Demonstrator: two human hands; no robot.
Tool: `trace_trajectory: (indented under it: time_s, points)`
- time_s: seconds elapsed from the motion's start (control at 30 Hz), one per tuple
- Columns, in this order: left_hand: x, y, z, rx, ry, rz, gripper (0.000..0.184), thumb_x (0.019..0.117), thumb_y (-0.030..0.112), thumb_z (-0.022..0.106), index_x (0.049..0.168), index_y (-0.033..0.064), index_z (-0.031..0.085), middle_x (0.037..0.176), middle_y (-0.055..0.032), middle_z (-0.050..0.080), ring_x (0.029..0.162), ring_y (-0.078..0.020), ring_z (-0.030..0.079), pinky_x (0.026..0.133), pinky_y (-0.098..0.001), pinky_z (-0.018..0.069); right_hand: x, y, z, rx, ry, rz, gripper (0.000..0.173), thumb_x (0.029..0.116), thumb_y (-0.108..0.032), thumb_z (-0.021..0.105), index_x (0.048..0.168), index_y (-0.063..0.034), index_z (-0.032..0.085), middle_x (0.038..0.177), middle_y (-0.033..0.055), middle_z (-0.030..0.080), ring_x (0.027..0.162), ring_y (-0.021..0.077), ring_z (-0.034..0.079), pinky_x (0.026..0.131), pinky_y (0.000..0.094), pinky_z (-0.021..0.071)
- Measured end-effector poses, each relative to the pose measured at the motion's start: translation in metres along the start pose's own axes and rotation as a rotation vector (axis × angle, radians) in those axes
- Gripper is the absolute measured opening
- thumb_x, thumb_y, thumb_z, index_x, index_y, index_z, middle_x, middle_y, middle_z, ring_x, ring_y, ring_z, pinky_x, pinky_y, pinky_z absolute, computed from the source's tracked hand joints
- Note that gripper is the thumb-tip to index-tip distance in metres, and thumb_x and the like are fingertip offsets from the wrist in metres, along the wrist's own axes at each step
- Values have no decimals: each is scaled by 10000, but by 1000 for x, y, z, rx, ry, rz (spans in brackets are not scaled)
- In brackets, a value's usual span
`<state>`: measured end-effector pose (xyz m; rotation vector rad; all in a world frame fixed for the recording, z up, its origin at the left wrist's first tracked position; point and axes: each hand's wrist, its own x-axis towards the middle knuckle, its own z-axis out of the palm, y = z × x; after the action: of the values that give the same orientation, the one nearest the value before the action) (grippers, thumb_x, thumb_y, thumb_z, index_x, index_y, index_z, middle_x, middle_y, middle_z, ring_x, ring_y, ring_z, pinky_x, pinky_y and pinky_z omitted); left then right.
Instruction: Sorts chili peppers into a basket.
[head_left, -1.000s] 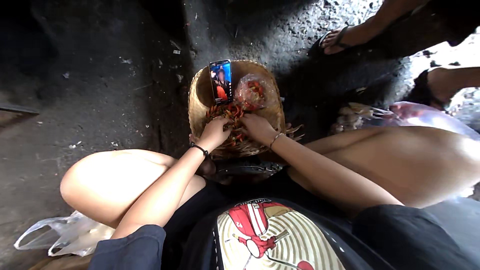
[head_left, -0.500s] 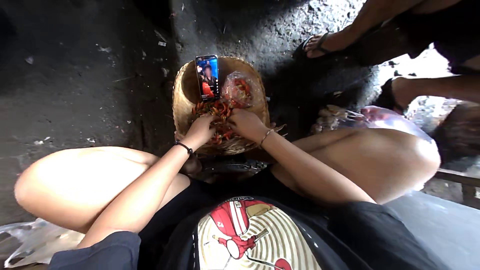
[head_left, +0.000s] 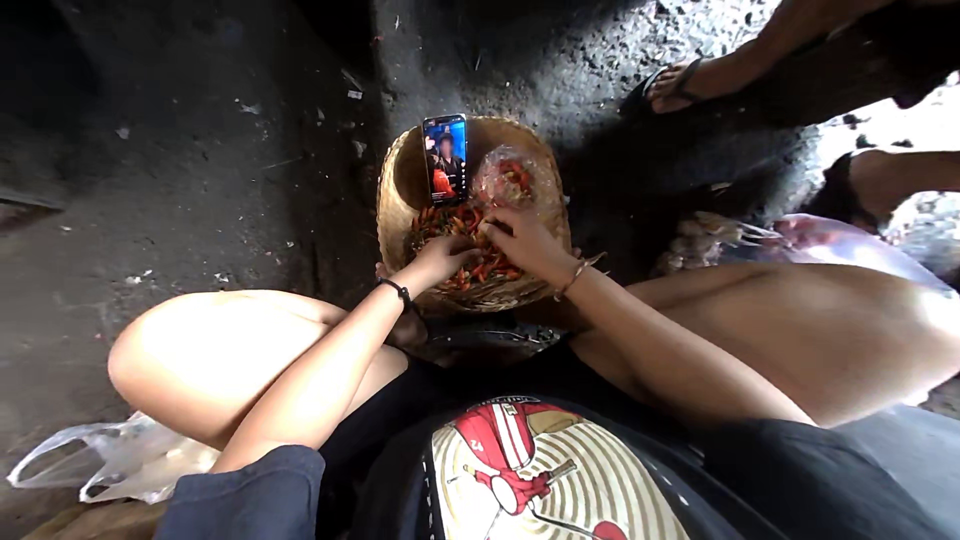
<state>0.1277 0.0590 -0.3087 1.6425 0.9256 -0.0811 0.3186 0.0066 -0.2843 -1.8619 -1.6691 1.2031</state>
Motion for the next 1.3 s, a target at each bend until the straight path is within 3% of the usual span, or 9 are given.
trace_trajectory:
  time_s: [0.2, 0.37, 0.67, 0.77, 1.0, 1.1, 1.17, 1.23, 1.3]
  points:
    - [-3, 4, -1, -138, 49, 75, 341, 1121, 196, 434, 1287, -25, 635, 1206, -166, 685, 1124, -197, 652, 1042, -404, 491, 3, 8, 0, 458, -36, 87, 328, 1033, -263, 620, 1240, -8, 635, 1037, 93, 680, 883, 120, 634, 784, 309, 535]
    - [-7, 9, 1, -419, 16, 33, 337, 1125, 165, 390, 1290, -33, 607, 1145, -99, 660, 1020, -80, 628, 958, -284, 515, 3, 9, 4, 587, -25, 110, 281, 1013, -259, 654, 1171, -28, 636, 1018, 76, 658, 879, 119, 641, 795, 309, 557]
    - [-4, -1, 6, -83, 199, 196, 314, 1104, 153, 463, 1258, -37, 658, 1169, -185, 706, 1093, -234, 682, 1017, -438, 516, 3, 10, 12, 467, 102, 26, 232, 976, -234, 708, 1066, -21, 692, 1005, 93, 652, 850, 124, 625, 782, 314, 544]
    - [-6, -2, 5, -39, 206, 283, 306, 1097, 122, 463, 1250, -51, 664, 1161, -194, 712, 1097, -232, 685, 1021, -429, 512, 2, 9, 15, 557, 112, 44, 221, 1012, -251, 659, 1031, -31, 679, 838, 8, 639, 689, 43, 572, 638, 218, 493]
    - [-7, 2, 1, -153, 160, 416, 257, 1084, 134, 488, 1072, -3, 705, 854, -20, 665, 727, -28, 583, 721, -213, 508, 3, 11, 15, 1161, -59, 407, 278, 1090, -352, 486, 922, -158, 592, 678, -78, 512, 527, 11, 441, 496, 152, 398]
    - [-9, 2, -11, 84, 193, 247, 264, 1080, 179, 531, 1136, 12, 728, 1028, -116, 737, 923, -173, 695, 901, -378, 555, 6, 17, 17, 990, -3, 501, 329, 1110, -296, 391, 958, -97, 606, 795, -6, 655, 639, 78, 594, 581, 219, 496]
    - [-8, -2, -19, 309, 141, 86, 269, 1057, 193, 578, 1196, 27, 738, 1186, -174, 731, 1150, -307, 690, 1051, -536, 500, 8, 26, 18, 798, -25, 464, 286, 1101, -162, 392, 1169, -20, 631, 953, 63, 690, 774, 122, 661, 696, 273, 559]
    - [-6, -11, -18, 443, 143, 16, 267, 1027, 208, 618, 1211, 58, 739, 1242, -187, 697, 1211, -354, 647, 1061, -581, 478, 12, 35, 19, 549, -72, 408, 300, 1090, -92, 410, 1315, -4, 586, 1064, 134, 662, 866, 169, 645, 786, 337, 550]
    - [-8, -11, -13, 455, 186, 29, 305, 1028, 236, 627, 1275, 79, 713, 1334, -186, 646, 1269, -354, 606, 1080, -567, 462, 17, 46, 22, 262, -99, 338, 299, 1104, -128, 423, 1303, 14, 596, 1100, 196, 642, 931, 251, 633, 851, 424, 529]
